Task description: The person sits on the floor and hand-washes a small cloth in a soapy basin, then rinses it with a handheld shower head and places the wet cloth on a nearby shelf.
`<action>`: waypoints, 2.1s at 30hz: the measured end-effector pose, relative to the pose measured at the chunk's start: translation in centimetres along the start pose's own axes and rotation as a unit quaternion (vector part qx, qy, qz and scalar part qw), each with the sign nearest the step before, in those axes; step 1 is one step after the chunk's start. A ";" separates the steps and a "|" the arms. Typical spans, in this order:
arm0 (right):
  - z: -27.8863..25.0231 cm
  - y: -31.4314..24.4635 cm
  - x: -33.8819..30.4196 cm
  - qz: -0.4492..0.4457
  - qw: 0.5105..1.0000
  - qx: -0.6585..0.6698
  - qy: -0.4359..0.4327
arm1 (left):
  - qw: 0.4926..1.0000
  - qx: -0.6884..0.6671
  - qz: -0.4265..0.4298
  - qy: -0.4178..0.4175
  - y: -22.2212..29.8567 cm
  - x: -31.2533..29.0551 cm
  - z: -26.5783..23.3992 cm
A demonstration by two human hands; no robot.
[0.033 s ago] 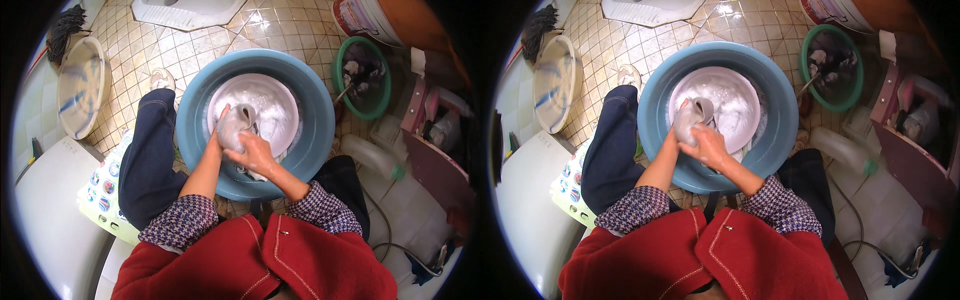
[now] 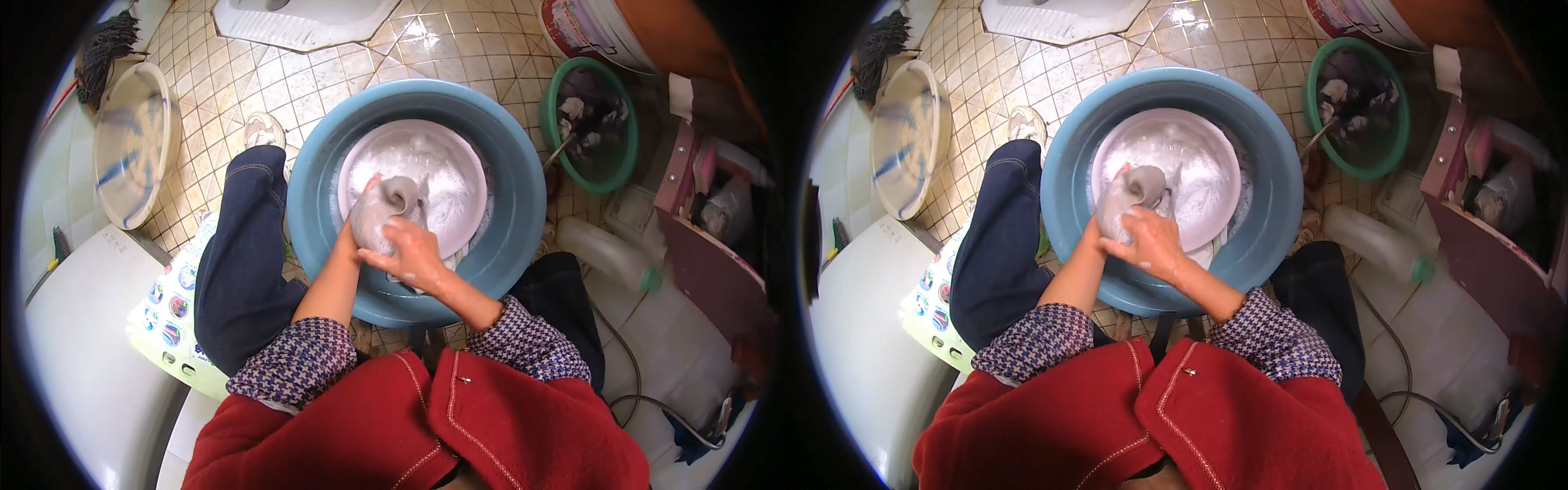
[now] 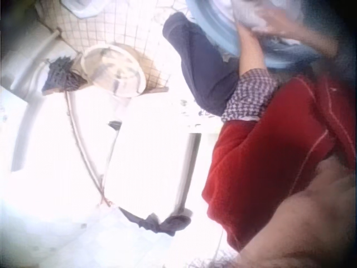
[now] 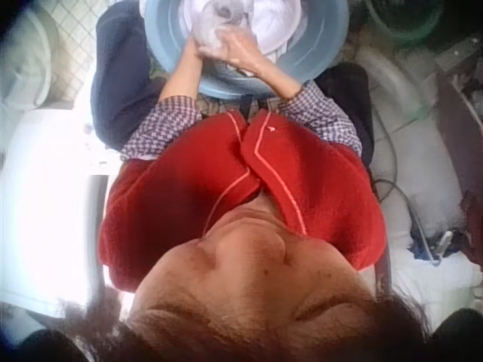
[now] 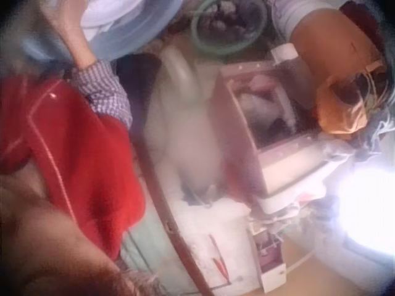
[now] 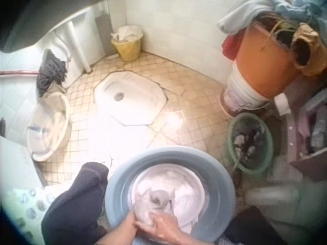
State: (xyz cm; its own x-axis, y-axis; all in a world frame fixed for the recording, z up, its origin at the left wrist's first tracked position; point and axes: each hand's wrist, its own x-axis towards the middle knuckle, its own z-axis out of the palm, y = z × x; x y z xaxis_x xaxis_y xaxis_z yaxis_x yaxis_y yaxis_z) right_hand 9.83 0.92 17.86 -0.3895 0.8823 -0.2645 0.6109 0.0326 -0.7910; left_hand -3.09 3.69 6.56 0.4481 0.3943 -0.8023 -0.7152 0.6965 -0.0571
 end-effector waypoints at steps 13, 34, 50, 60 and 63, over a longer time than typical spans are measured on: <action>-2.0 10.9 6.4 0.208 0.948 -0.077 0.230 | 0.898 0.195 0.351 0.180 -1.3 1.0 -0.6; 3.4 17.4 5.8 0.025 0.950 -0.246 0.191 | 0.802 0.530 0.050 0.271 -3.6 3.1 -1.4; 5.3 5.4 2.6 0.154 0.986 -0.050 0.025 | 0.985 0.041 -0.013 0.166 -4.3 4.6 -1.3; 4.2 17.0 6.5 0.268 0.940 -0.095 0.191 | 0.979 0.050 0.013 0.198 -6.3 5.4 -4.6; 6.1 12.8 5.6 0.210 0.967 0.098 0.103 | 0.987 -0.058 -0.028 0.145 -5.4 4.7 -4.1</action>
State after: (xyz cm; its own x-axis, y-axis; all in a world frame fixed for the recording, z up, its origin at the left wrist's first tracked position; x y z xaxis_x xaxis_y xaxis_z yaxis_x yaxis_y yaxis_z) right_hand 11.27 3.37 2.92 0.0226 0.8736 -0.4862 0.5349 -0.4214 -0.7323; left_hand 0.66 -0.71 0.65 0.3285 0.1569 -0.9314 -0.7581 0.6320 -0.1609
